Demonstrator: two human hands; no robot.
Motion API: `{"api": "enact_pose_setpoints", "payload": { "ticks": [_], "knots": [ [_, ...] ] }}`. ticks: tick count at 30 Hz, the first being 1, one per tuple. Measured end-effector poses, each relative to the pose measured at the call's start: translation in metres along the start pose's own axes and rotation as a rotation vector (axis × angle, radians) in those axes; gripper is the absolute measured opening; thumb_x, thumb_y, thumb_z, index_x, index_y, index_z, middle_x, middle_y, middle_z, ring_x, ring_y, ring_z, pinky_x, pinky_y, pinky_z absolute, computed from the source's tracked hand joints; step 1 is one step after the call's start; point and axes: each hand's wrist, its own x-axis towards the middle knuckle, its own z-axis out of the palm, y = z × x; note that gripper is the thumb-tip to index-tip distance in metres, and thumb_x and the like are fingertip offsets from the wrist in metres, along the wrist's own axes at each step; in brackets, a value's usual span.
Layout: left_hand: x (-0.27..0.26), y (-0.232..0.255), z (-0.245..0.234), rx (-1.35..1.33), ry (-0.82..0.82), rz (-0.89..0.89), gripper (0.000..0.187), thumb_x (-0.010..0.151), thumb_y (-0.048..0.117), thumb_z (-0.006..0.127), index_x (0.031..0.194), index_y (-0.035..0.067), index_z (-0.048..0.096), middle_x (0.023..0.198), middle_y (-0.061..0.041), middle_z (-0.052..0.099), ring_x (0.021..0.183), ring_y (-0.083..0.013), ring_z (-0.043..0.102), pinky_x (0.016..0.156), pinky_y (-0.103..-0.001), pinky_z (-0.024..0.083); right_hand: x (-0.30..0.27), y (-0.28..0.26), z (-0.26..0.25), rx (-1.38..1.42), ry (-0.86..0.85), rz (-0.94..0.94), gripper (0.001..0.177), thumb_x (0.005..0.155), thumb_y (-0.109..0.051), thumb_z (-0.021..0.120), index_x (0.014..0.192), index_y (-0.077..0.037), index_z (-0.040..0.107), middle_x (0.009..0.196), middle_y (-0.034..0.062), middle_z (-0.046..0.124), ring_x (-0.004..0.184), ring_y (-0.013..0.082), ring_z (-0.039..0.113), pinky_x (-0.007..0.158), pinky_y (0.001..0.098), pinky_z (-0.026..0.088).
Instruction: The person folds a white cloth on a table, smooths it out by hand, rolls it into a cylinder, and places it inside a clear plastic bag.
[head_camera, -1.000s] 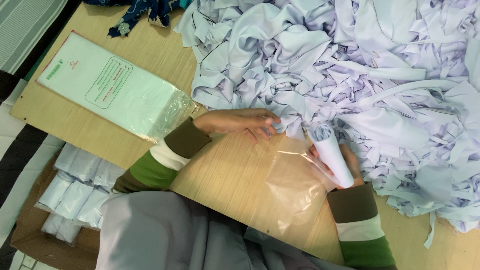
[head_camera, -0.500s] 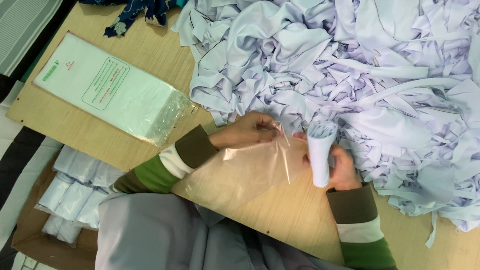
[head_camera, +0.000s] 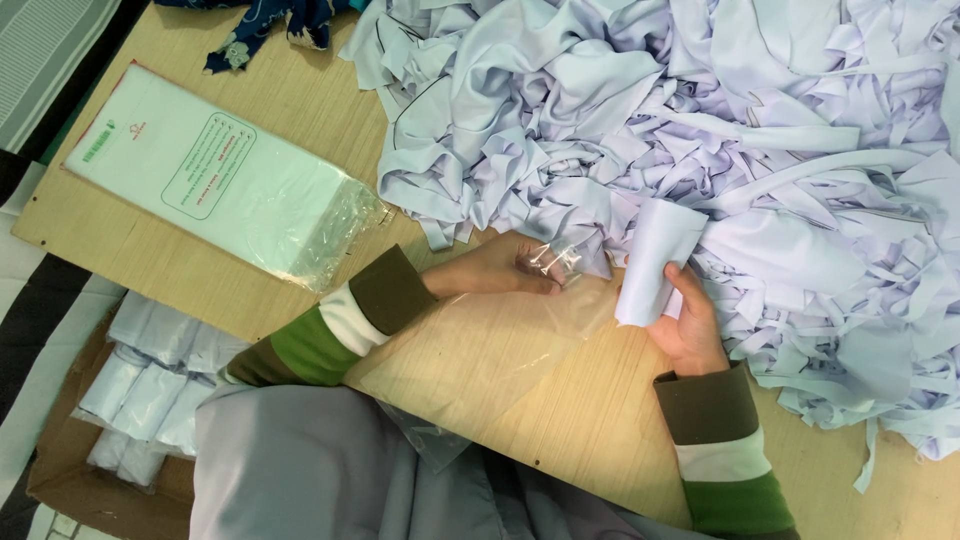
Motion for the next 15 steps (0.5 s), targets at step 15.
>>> {"api": "enact_pose_setpoints", "payload": {
  "ticks": [15],
  "knots": [
    [-0.009, 0.01, 0.013, 0.04, 0.019, -0.037, 0.021, 0.075, 0.019, 0.086, 0.09, 0.011, 0.073, 0.078, -0.004, 0.074, 0.075, -0.0121, 0.065, 0.065, -0.024, 0.052, -0.02, -0.008, 0.057, -0.257, 0.098, -0.21, 0.043, 0.106, -0.021, 0.055, 0.147, -0.015, 0.043, 0.146, 0.0107, 0.058, 0.132, 0.0277, 0.058, 0.112, 0.0588, 0.051]
  ]
}}
